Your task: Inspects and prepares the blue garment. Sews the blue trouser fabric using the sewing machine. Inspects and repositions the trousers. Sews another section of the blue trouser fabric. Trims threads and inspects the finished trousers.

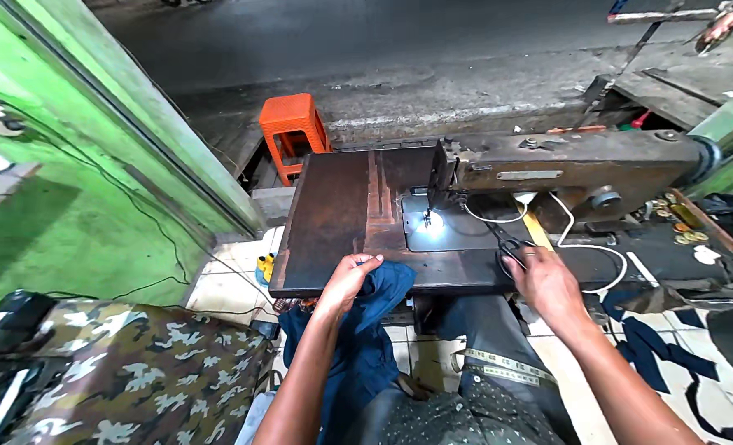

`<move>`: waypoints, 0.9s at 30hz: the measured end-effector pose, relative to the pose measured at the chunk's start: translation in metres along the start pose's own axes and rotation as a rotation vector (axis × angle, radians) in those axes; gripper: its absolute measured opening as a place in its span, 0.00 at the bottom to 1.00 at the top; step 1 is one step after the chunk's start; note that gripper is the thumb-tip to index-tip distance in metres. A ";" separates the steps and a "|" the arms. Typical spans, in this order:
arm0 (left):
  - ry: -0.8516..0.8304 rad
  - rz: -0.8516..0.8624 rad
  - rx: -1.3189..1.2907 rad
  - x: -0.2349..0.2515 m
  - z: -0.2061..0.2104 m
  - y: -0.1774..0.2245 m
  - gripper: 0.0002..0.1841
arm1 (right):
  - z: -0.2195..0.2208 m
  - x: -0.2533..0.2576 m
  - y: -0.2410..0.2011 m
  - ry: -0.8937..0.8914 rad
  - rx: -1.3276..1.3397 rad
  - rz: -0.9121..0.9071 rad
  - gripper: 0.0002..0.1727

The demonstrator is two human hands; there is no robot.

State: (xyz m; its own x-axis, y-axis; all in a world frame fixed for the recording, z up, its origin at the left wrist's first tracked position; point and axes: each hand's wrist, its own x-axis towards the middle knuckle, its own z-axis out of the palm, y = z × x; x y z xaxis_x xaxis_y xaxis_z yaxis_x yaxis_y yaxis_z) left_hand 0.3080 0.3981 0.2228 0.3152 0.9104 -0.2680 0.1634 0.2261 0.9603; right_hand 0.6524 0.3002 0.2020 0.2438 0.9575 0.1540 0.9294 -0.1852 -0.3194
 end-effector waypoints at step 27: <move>0.042 -0.171 -0.203 0.008 0.005 0.008 0.14 | 0.039 -0.036 -0.057 0.011 -0.052 -0.535 0.42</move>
State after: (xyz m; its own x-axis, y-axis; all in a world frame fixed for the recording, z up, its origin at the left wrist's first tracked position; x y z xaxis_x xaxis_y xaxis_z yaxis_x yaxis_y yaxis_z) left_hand 0.3161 0.4055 0.2282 0.2598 0.8654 -0.4285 0.0188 0.4392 0.8982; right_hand 0.5802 0.2845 0.1782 -0.2651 0.9189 0.2922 0.9369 0.3170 -0.1472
